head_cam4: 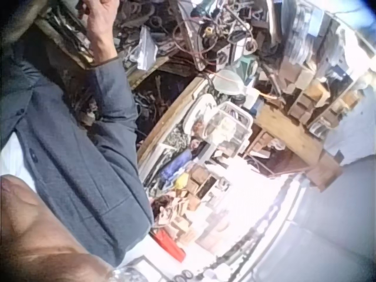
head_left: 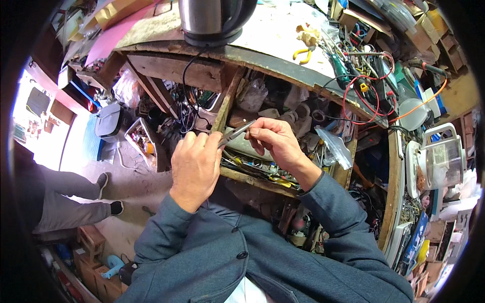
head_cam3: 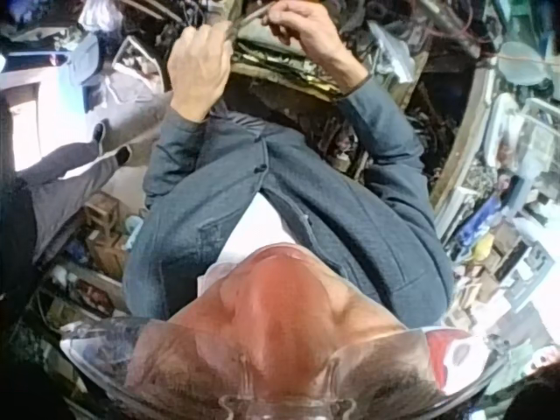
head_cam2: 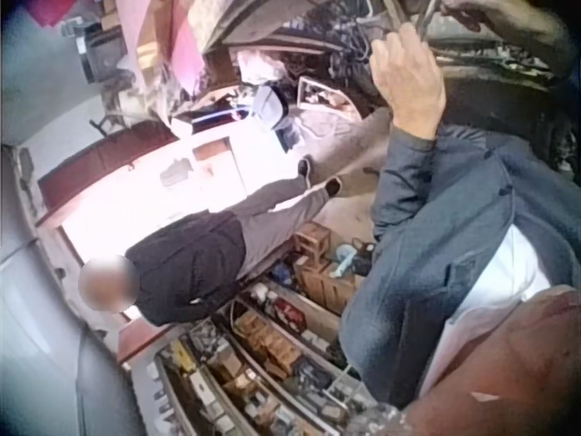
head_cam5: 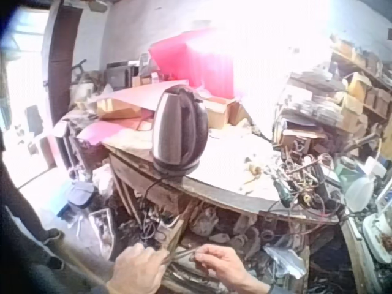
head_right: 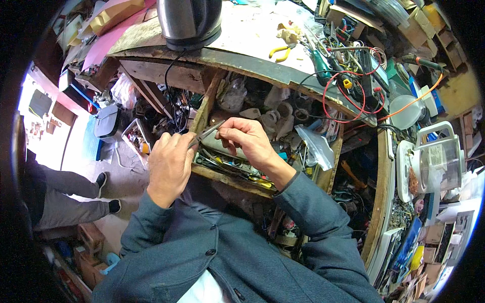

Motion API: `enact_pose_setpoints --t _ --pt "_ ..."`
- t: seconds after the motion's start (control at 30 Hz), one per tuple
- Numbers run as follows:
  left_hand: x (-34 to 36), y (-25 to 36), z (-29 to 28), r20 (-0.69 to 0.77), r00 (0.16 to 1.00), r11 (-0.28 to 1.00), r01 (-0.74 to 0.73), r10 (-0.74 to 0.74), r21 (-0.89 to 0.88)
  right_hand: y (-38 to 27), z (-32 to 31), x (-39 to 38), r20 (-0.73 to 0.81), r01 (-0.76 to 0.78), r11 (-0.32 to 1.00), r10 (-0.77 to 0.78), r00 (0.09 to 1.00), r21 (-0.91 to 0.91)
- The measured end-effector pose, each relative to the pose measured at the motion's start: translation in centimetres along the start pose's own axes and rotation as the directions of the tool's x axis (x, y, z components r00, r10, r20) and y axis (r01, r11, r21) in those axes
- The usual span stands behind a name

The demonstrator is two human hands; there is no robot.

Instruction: The person works on a small black circular electronic device, using a screwdriver to remove screws and a pair of pliers to strip wire insulation. The person handles the device and wires while seated on the floor in a cluttered workshop.

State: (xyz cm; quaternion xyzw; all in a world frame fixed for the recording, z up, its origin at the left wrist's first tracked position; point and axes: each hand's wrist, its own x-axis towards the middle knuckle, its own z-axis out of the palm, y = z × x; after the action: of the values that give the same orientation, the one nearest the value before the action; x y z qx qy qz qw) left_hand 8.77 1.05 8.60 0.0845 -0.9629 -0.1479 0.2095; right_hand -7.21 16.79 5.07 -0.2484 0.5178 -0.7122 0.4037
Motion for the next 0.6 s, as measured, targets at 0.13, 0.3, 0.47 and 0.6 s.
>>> enact_pose_setpoints --t 0.13,0.3,0.47,0.6 --pt "0.1 -0.3 0.4 0.004 0.998 0.998 -0.056 0.056 -0.037 0.1 -0.4 0.0 0.008 0.007 0.999 -0.007 1.0 -0.039" --pt "-0.5 -0.8 0.2 0.093 0.996 0.978 0.036 -0.017 -0.207 0.2 0.0 0.0 0.047 -0.009 0.994 0.014 0.999 -0.107" --pt "-1.0 -1.8 -0.4 0.124 0.988 0.928 0.129 -0.091 -0.349 -0.5 -0.3 0.0 0.08 -0.012 0.984 0.027 0.996 -0.179" --pt "-2.5 -4.0 -0.2 0.099 0.983 0.935 0.177 -0.154 -0.307 -0.8 -1.6 0.4 0.108 0.264 0.672 -0.265 0.958 -0.692"
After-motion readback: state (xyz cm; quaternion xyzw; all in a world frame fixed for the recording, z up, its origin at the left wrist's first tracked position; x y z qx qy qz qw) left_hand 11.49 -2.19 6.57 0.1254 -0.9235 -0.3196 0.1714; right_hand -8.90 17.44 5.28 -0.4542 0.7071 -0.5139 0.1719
